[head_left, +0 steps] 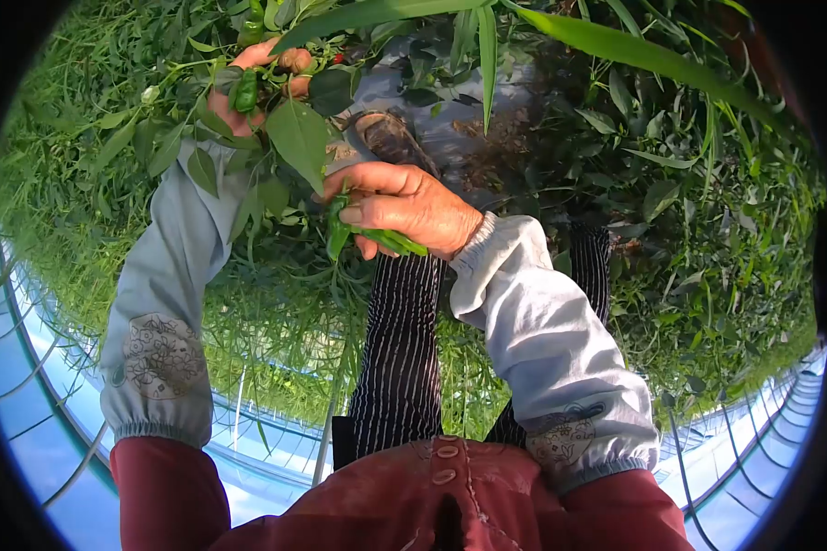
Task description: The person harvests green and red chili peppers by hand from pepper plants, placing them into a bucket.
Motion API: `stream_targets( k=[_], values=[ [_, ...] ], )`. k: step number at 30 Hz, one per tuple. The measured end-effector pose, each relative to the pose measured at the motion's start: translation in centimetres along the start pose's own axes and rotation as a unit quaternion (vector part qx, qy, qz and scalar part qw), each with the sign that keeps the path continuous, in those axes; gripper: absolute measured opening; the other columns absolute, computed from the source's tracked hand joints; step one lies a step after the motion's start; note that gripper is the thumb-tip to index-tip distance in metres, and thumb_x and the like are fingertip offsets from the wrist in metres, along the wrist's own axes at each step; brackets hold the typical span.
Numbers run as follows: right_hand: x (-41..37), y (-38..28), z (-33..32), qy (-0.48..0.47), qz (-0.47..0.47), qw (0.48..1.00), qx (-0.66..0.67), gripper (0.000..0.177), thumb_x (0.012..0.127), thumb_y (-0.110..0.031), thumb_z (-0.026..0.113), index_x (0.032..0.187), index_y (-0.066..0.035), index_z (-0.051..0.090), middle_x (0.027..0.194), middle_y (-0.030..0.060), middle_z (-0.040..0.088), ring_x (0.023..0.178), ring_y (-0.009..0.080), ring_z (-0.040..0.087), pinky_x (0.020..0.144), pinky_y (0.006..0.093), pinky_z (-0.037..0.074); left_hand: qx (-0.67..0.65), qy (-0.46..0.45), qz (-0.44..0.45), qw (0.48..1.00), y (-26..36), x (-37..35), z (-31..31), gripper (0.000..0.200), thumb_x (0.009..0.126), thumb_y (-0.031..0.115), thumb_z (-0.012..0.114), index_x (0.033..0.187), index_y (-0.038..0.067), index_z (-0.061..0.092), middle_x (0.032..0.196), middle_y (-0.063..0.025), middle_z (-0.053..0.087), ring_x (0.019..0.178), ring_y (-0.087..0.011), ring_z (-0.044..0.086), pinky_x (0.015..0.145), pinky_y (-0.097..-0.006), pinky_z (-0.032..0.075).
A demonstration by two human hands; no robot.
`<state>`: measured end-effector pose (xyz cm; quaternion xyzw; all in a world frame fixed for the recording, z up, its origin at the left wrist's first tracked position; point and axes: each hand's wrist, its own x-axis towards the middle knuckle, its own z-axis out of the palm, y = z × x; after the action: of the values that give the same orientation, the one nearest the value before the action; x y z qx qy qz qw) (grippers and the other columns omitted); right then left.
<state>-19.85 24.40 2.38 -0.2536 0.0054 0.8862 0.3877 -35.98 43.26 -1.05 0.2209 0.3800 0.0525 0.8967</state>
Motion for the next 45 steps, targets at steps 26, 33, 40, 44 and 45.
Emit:
stream_targets(
  k=[26, 33, 40, 44, 45],
  values=[
    [0.0, -0.6, 5.5, 0.198, -0.344, 0.834, -0.384, 0.027, 0.065, -0.012, 0.067, 0.091, -0.010, 0.058, 0.075, 0.0056, 0.057, 0.072, 0.0235, 0.060, 0.062, 0.0325, 0.048, 0.000, 0.169, -0.084, 0.982, -2.0, 0.2, 1.2, 0.020, 0.089, 0.027, 0.051, 0.094, 0.008, 0.052, 0.078, -0.0024, 0.057, 0.068, -0.0118, 0.059, 0.053, -0.0245, 0.048],
    [-3.1, -0.4, 4.0, 0.056, -0.118, 0.984, 0.123, 0.016, 0.086, -0.008, 0.053, 0.101, -0.004, 0.055, 0.092, 0.0027, 0.058, 0.078, 0.0094, 0.058, 0.060, 0.0240, 0.049, 0.224, -0.016, -0.112, 0.968, -1.7, -1.6, -2.8, 0.032, 0.089, 0.018, 0.049, 0.118, 0.003, 0.050, 0.110, -0.0060, 0.057, 0.100, -0.0164, 0.056, 0.075, -0.0304, 0.049],
    [-6.2, 1.3, -3.9, 0.168, -0.102, 0.960, 0.197, 0.021, 0.083, -0.018, 0.055, 0.102, -0.009, 0.053, 0.111, 0.0130, 0.055, 0.090, 0.0246, 0.061, 0.061, 0.0342, 0.053, 0.677, -0.070, -0.130, 0.721, -1.6, -2.5, 1.8, 0.047, 0.070, 0.011, 0.066, 0.115, 0.008, 0.053, 0.114, -0.0092, 0.053, 0.108, -0.0285, 0.049, 0.093, -0.0369, 0.040],
    [-6.9, 1.6, -4.2, 0.181, -0.089, 0.946, 0.254, 0.018, 0.084, -0.015, 0.059, 0.101, -0.008, 0.056, 0.098, 0.0085, 0.062, 0.077, 0.0170, 0.062, 0.057, 0.0311, 0.053, 0.829, -0.183, -0.133, 0.512, -2.5, -2.2, 3.5, 0.058, 0.050, -0.005, 0.070, 0.105, 0.002, 0.052, 0.124, -0.0123, 0.045, 0.111, -0.0323, 0.047, 0.093, -0.0391, 0.039],
    [-7.0, 1.7, -4.0, 0.188, -0.093, 0.943, 0.257, 0.018, 0.084, -0.017, 0.061, 0.100, -0.008, 0.056, 0.093, 0.0082, 0.062, 0.076, 0.0163, 0.062, 0.055, 0.0298, 0.052, 0.857, -0.184, -0.151, 0.458, -3.3, -2.2, 3.8, 0.049, 0.055, -0.003, 0.065, 0.102, 0.003, 0.054, 0.126, -0.0108, 0.043, 0.111, -0.0311, 0.045, 0.091, -0.0394, 0.039]
  ],
)
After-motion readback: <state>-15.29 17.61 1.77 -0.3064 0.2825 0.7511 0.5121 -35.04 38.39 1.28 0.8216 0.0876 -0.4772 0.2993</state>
